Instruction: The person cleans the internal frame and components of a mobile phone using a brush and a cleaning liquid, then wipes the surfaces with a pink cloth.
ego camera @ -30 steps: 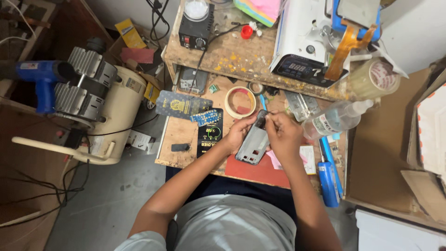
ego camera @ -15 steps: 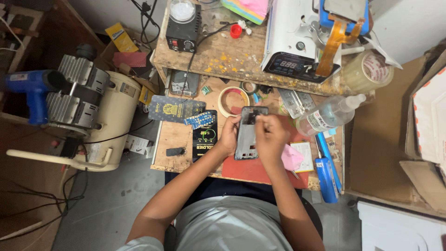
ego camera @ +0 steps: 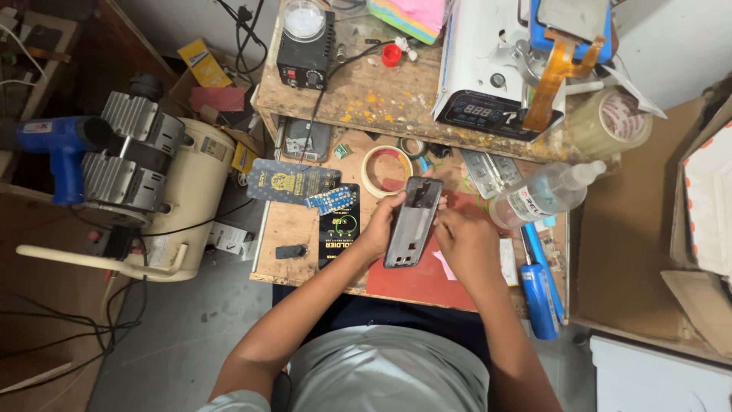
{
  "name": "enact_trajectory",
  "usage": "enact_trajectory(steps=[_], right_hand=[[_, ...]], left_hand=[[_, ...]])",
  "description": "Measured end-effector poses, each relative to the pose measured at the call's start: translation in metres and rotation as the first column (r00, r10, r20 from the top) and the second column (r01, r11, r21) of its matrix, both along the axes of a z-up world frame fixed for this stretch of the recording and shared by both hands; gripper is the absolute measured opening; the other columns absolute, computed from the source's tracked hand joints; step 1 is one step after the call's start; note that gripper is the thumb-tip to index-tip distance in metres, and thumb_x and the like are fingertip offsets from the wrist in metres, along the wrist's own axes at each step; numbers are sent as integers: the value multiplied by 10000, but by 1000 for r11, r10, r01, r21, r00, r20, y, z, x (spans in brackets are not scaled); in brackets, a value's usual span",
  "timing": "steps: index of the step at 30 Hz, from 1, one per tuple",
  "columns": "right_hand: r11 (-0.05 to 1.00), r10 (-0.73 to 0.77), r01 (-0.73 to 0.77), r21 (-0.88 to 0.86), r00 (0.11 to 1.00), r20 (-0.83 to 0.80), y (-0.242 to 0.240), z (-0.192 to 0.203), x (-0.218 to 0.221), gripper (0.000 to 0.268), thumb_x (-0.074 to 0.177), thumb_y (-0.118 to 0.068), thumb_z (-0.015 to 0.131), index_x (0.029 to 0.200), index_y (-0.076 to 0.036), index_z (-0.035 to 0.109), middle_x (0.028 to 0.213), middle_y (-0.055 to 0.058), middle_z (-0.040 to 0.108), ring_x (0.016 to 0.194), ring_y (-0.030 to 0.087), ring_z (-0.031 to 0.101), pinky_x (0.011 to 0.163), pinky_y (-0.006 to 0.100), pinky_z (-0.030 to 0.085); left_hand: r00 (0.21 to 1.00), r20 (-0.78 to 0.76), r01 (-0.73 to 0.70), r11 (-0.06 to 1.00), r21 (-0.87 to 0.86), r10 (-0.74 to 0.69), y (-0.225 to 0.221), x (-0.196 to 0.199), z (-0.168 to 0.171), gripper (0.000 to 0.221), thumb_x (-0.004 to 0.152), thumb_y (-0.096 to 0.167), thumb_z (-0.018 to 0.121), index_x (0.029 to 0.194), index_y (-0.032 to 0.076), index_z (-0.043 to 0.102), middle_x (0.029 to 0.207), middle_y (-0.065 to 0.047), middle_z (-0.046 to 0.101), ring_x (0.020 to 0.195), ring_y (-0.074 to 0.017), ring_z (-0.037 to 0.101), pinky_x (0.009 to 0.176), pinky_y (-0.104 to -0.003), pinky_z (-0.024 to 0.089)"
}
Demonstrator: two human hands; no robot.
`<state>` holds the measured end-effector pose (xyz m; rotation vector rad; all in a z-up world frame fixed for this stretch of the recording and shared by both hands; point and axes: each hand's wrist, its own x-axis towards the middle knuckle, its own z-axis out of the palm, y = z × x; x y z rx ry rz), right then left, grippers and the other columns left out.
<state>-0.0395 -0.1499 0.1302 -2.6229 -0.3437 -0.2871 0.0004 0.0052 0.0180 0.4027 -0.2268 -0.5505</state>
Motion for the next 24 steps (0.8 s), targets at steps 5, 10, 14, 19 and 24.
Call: enact_trajectory(steps=[5, 10, 14, 19, 24], right_hand=[[996, -46, 50, 70, 997, -58, -10, -8, 2, 66, 852, -91, 730, 882, -44, 694, 716, 183, 664, 628, 353, 671, 581, 459, 496], [997, 65, -65, 37, 998, 11, -5, -20, -9, 78, 857, -85, 729, 898, -41, 680, 758, 195, 670, 693, 386, 674, 613, 473, 502], [992, 122, -112, 65, 977, -174, -13, -19, -15, 70, 850, -91, 724, 850, -51, 665, 760, 186, 688, 686, 373, 693, 599, 458, 516], [990, 85, -77, 115, 994, -66, -17, -21, -10, 82, 869, -81, 702, 924, -30, 670, 780, 203, 674, 677, 385, 676, 585, 463, 505], [949, 316, -311, 57, 934, -166, -16, -25, -23, 66, 806, -94, 721, 833, -53, 678, 693, 183, 665, 647, 365, 676, 603, 458, 511]], left_hand=[[999, 36, -16, 997, 81, 13, -4, 0, 0, 739, 1062, 454, 460, 1678, 106, 249, 1410, -177, 605, 1236, -265, 614, 1095, -391, 480], [998, 54, -52, 986, 157, 44, -1, 1, 1, 728, 1070, 428, 486, 1672, 96, 247, 1393, -163, 611, 1270, -225, 594, 1086, -354, 475], [1000, 5, -22, 986, 165, 22, -4, 2, 0, 712, 1055, 434, 451, 1654, 109, 244, 1372, -134, 628, 1255, -192, 606, 1036, -337, 493], [997, 81, -34, 976, 215, 17, -4, -1, -1, 695, 1093, 423, 443, 1676, 92, 259, 1354, -115, 633, 1179, -178, 602, 1039, -316, 480], [998, 58, -44, 966, 256, 30, -3, 2, 0, 683, 1074, 437, 417, 1646, 90, 276, 1329, -104, 658, 1179, -160, 625, 1046, -302, 488]])
